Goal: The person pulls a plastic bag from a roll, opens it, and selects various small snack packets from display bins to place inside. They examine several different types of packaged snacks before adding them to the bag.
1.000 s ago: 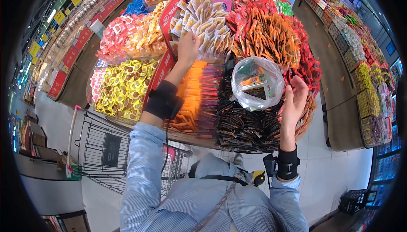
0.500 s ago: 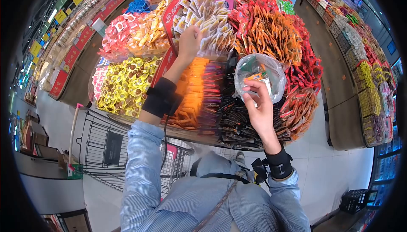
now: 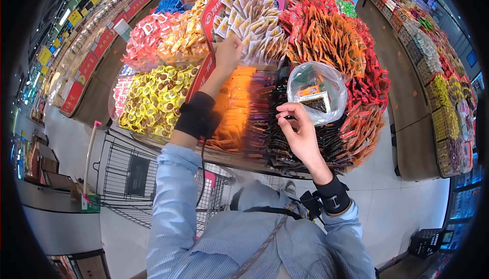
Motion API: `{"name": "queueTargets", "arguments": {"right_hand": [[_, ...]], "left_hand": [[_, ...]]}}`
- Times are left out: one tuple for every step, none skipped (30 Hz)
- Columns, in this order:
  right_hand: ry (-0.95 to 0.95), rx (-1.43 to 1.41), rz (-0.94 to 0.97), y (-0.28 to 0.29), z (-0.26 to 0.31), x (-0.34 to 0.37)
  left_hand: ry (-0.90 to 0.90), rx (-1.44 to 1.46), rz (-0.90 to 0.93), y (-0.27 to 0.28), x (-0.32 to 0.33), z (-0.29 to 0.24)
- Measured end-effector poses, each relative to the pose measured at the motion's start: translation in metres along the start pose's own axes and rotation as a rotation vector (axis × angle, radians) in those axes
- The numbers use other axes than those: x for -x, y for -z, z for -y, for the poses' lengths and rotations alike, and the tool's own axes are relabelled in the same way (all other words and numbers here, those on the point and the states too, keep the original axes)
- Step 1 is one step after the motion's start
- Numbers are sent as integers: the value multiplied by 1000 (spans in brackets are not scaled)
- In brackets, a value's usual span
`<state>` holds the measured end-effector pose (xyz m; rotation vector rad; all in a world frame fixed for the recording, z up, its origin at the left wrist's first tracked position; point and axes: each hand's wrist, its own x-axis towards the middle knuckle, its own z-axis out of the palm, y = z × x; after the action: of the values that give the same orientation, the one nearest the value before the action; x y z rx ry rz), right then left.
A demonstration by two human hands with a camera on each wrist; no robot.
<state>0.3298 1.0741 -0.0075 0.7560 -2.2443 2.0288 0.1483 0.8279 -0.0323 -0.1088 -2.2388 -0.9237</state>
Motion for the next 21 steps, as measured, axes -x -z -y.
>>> {"name": "queueTargets", "arguments": {"right_hand": [[-3,8,22,0,0,1],[-7,7,20,1,-1,2],[-11,6,19,2,-3,4],[-14,4,16,3,-5,5],[-18,-11,-11,4,-6,6],[-22,-26,-39,5,-7,7],[-26,-41,-68,5,-7,7],[-27,-45,-70,5,-7,8],[-28,-49,-71,5,-6,8],[-28,-52,-71,6,-6,9],[-32,-54,-72,6,-6,9],[-35,-56,-72,6,-6,9],[-38,-58,-72,7,-7,9],[-39,-63,-76,7,-7,9],[-40,-67,-82,7,-7,9],[-41,-72,-88,8,-8,9],[-40,-70,-91,9,-8,10],[-39,-68,-92,9,-8,10],[-37,-67,-94,10,-8,11],[-38,-68,-95,10,-7,11],[-40,-70,-95,11,-7,11]], "left_hand": [[15,-14,-20,1,-2,-3],[25,-41,-12,2,-2,-6],[36,-68,-4,5,-1,-8],[45,-95,4,7,0,-12],[-33,-75,-28,8,3,-16],[-112,-54,-59,8,8,-20],[-190,-33,-90,8,12,-24],[-226,-96,-69,8,14,-28],[-261,-159,-48,8,16,-32],[-295,-222,-28,7,17,-33],[-323,-267,-35,6,17,-34],[-351,-313,-42,6,17,-35],[-378,-359,-50,5,17,-35],[-374,-402,-23,4,16,-34],[-370,-445,5,3,16,-33],[-368,-488,33,1,16,-32],[-359,-507,37,-2,16,-32],[-349,-526,40,-5,17,-32],[-339,-546,43,-9,18,-30],[-264,-461,35,-15,18,-23],[-188,-376,27,-22,17,-16]]}}
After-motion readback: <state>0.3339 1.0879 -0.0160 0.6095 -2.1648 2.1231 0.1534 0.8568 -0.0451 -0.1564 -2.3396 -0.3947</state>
